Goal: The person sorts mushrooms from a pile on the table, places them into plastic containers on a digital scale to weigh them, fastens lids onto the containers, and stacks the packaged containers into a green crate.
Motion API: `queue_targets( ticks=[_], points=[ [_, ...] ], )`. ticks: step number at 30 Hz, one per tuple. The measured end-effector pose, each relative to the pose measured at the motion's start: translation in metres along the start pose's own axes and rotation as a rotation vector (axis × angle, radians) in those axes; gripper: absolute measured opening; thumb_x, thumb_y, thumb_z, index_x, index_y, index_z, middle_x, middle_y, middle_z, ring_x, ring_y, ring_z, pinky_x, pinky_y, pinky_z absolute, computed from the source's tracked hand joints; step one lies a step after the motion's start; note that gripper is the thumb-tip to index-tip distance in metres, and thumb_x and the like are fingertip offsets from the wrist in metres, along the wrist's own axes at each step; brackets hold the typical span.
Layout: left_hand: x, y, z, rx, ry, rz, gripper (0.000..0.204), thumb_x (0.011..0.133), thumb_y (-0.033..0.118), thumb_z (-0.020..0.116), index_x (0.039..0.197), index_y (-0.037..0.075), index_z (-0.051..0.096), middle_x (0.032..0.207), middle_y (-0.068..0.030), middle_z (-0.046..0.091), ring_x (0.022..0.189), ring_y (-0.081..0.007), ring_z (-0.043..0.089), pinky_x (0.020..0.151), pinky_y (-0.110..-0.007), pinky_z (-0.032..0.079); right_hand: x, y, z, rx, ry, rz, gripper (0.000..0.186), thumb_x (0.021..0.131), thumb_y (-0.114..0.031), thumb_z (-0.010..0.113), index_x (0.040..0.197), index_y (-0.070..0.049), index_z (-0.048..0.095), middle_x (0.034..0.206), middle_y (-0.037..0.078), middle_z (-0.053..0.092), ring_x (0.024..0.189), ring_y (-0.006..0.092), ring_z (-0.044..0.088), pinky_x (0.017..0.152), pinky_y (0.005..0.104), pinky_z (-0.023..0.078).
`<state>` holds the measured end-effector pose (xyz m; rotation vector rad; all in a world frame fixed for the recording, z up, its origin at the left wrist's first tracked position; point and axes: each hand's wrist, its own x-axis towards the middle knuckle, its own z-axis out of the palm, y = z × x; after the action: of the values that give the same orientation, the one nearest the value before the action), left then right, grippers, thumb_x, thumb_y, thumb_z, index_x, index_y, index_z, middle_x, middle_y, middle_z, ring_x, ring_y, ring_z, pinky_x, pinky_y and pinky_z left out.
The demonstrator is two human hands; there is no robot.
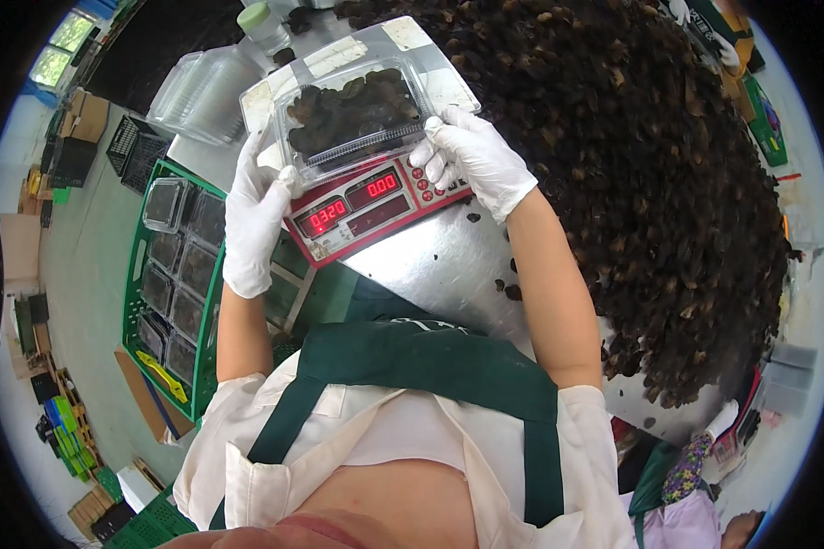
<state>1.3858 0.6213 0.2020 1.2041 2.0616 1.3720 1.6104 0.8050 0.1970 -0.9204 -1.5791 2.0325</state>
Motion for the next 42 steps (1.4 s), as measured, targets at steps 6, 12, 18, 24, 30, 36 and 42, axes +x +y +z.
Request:
queue_targets(
  ticks=[6,12,18,24,30,36,42],
  points=[
    [-0.002,-0.001,0.007,-0.725,-0.153,-0.142,0.073,0.096,0.004,0.055,0.162,0.007,0.024,0.083,-0.0093,0.073,0.051,-0.011,0.062,0.041,-0.018,0.042,-0.008,0.001,0.009,0.032,0.002,-0.032,0.027,0.102,-0.015,0.049,0.123,0.0,0.058,0.085,0.008,0.071,0.064,0.0087,0.061,0.058,0.0237,0.051],
    [-0.041,-0.009,0.001,-0.899,0.002,-0.154,0.078,0.085,-0.006,0.058,0.158,0.002,0.03,0.11,-0.0113,0.064,0.062,-0.0125,0.067,0.044,-0.019,0.05,-0.03,0.018,0.033,0.118,-0.017,-0.103,0.048,0.099,-0.007,0.048,0.146,0.004,0.045,0.079,0.01,0.07,0.057,0.0079,0.058,0.052,0.0209,0.046],
    [-0.089,-0.029,-0.049,-1.107,0.104,-0.127,0.081,0.089,0.005,0.066,0.16,0.005,0.027,0.09,-0.0123,0.07,0.058,-0.0124,0.063,0.044,-0.02,0.041,-0.064,-0.007,0.091,0.013,-0.146,-0.122,0.056,0.109,-0.022,0.052,0.155,0.005,0.034,0.086,0.013,0.072,0.062,0.0114,0.062,0.055,0.0224,0.049],
    [-0.113,-0.099,-0.155,-1.315,0.56,0.053,0.063,0.097,0.003,0.058,0.156,0.009,0.036,0.082,0.0008,0.053,0.061,-0.0093,0.048,0.045,-0.017,0.04,-0.068,-0.021,0.125,-0.184,-0.206,-0.114,0.057,0.102,-0.021,0.066,0.151,0.0,0.046,0.096,0.005,0.071,0.076,0.0085,0.06,0.073,0.0229,0.05],
    [-0.101,-0.263,-0.26,-0.948,1.233,0.059,0.089,0.095,-0.002,0.056,0.163,0.019,0.003,0.091,-0.0095,0.061,0.076,-0.023,0.067,0.058,-0.028,0.052,-0.087,0.001,0.059,-0.297,0.085,-0.114,0.018,0.101,-0.018,0.066,0.103,0.0,0.07,0.083,0.002,0.066,0.072,0.0096,0.057,0.068,0.024,0.045],
    [-0.015,-0.275,-0.234,-0.735,0.709,-0.3,0.069,0.106,0.024,0.057,0.159,0.006,0.016,0.118,-0.0232,0.07,0.087,-0.0303,0.073,0.062,-0.029,0.054,-0.126,0.044,-0.036,-0.177,0.421,-0.107,0.017,0.103,-0.02,0.066,0.101,-0.004,0.067,0.085,0.002,0.064,0.072,0.0086,0.055,0.067,0.0231,0.043],
    [0.144,-0.122,-0.147,0.634,0.342,0.43,0.043,0.101,0.017,0.062,0.14,0.0,0.06,0.136,-0.0169,0.066,0.123,-0.0278,0.063,0.11,-0.039,0.044,-0.16,0.065,-0.077,-0.085,0.637,-0.121,0.037,0.106,-0.026,0.061,0.076,-0.005,0.063,0.068,0.003,0.059,0.06,0.0102,0.05,0.059,0.0284,0.039]
  ],
)
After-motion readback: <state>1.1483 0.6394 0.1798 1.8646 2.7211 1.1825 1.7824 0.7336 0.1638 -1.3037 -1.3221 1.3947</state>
